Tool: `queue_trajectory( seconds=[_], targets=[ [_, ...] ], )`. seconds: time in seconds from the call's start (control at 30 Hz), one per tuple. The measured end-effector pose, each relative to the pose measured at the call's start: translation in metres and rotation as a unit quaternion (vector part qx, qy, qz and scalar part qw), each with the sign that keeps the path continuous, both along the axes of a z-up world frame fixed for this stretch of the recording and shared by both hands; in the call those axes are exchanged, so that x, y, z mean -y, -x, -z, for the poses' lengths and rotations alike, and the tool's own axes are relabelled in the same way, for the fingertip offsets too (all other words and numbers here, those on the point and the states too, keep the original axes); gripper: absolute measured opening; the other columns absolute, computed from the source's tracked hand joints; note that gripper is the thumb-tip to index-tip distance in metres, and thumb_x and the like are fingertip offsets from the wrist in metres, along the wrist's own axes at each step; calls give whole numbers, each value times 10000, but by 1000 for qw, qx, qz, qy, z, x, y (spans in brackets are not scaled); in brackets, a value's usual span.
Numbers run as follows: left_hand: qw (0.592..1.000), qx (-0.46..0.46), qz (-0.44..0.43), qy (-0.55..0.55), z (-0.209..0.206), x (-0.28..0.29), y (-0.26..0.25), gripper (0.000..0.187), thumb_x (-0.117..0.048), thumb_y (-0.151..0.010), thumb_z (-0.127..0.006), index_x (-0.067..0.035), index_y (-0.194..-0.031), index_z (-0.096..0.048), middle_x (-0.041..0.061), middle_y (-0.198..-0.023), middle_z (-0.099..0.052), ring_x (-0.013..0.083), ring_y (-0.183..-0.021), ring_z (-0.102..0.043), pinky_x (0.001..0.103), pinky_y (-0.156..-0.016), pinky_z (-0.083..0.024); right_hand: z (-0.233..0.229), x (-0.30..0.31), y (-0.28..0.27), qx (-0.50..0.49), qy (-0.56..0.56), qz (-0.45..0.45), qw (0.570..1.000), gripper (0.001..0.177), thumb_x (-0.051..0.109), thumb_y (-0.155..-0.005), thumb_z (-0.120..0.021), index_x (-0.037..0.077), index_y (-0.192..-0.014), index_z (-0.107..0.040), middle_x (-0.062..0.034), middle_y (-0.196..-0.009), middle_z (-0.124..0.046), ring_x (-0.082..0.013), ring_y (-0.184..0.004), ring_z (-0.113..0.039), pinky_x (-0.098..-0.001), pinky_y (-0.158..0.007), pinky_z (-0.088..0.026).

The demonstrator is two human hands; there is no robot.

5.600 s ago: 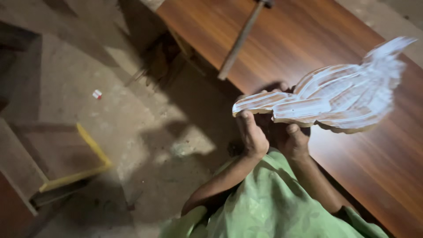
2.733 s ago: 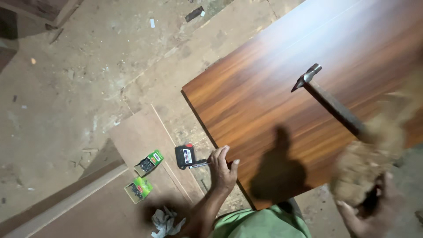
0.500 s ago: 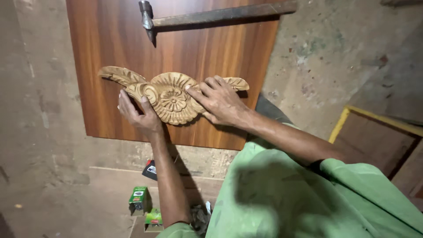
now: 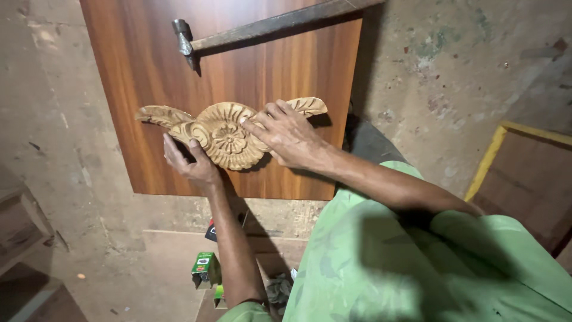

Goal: The person applies white adhesive to the back of a carved wooden piece, positions it on a wooden board, and secures it using a hammer and nails. They also use a tape measure to check alignment before nailing.

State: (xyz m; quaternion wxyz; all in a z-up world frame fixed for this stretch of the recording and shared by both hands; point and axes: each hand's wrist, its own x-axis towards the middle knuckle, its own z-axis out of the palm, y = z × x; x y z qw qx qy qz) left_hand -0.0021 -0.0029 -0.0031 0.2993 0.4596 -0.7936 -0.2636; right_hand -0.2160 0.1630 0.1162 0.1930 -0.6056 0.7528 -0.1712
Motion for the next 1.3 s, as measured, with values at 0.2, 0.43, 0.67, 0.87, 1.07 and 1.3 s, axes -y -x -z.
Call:
queue_trajectory(
  seconds=[0.2, 0.43, 0.67, 0.87, 1.07, 1.3],
  targets=[
    [1000, 4, -1, 3, -1, -2, 0, 607, -379, -1080, -623, 29, -1511, -497, 267, -1495, -554, 440, -1394, -496, 546, -1200, -379, -5, 1, 4, 0, -7, -4, 1000, 894, 104, -615, -858, 42, -1448, -539, -146, -1283, -620, -314, -1176, -543, -472, -1060, -415],
    [1000, -8, -7, -22, -4, -4, 0, 639, -418, -1083, -609, 24, -1524, -477, 267, -1503, -537, 422, -1408, -476, 538, -1199, -378, -12, 5, 1, -36, -3, 3, 999, 879, 99, -607, -849, 44, -1430, -546, -143, -1265, -625, -314, -1162, -546, -462, -1054, -424],
    [999, -7, -9, -48, -6, -5, -1, 600, -340, -1093, -596, 24, -1548, -454, 267, -1536, -509, 419, -1428, -475, 527, -1213, -372, -28, 4, -7, -36, -26, 19, 999, 950, 205, -563, -890, 28, -1434, -554, -134, -1202, -611, -309, -1143, -533, -429, -1046, -397],
    [995, -35, -22, -89, -8, -5, -1, 557, -253, -1087, -586, 25, -1548, -444, 263, -1549, -480, 377, -1439, -497, 489, -1223, -398, -30, 3, -9, -30, -19, 41, 999, 946, 165, -529, -879, 39, -1412, -565, -119, -1179, -609, -305, -1134, -527, -425, -1054, -388],
    [995, -48, -12, -90, 2, 3, -9, 565, -245, -1079, -611, 11, -1552, -440, 249, -1544, -493, 358, -1437, -513, 470, -1230, -409, -19, -1, -15, 6, -23, 44, 999, 917, 121, -563, -855, 24, -1425, -558, -129, -1184, -605, -306, -1119, -528, -427, -1061, -386],
    [999, 6, 11, -45, 7, 5, -17, 575, -270, -1077, -646, 6, -1547, -463, 256, -1546, -502, 396, -1448, -480, 495, -1230, -387, 11, -10, -25, 26, -8, 66, 997, 840, 57, -622, -790, 32, -1429, -558, -137, -1164, -604, -300, -1107, -534, -438, -1071, -385]
  ],
)
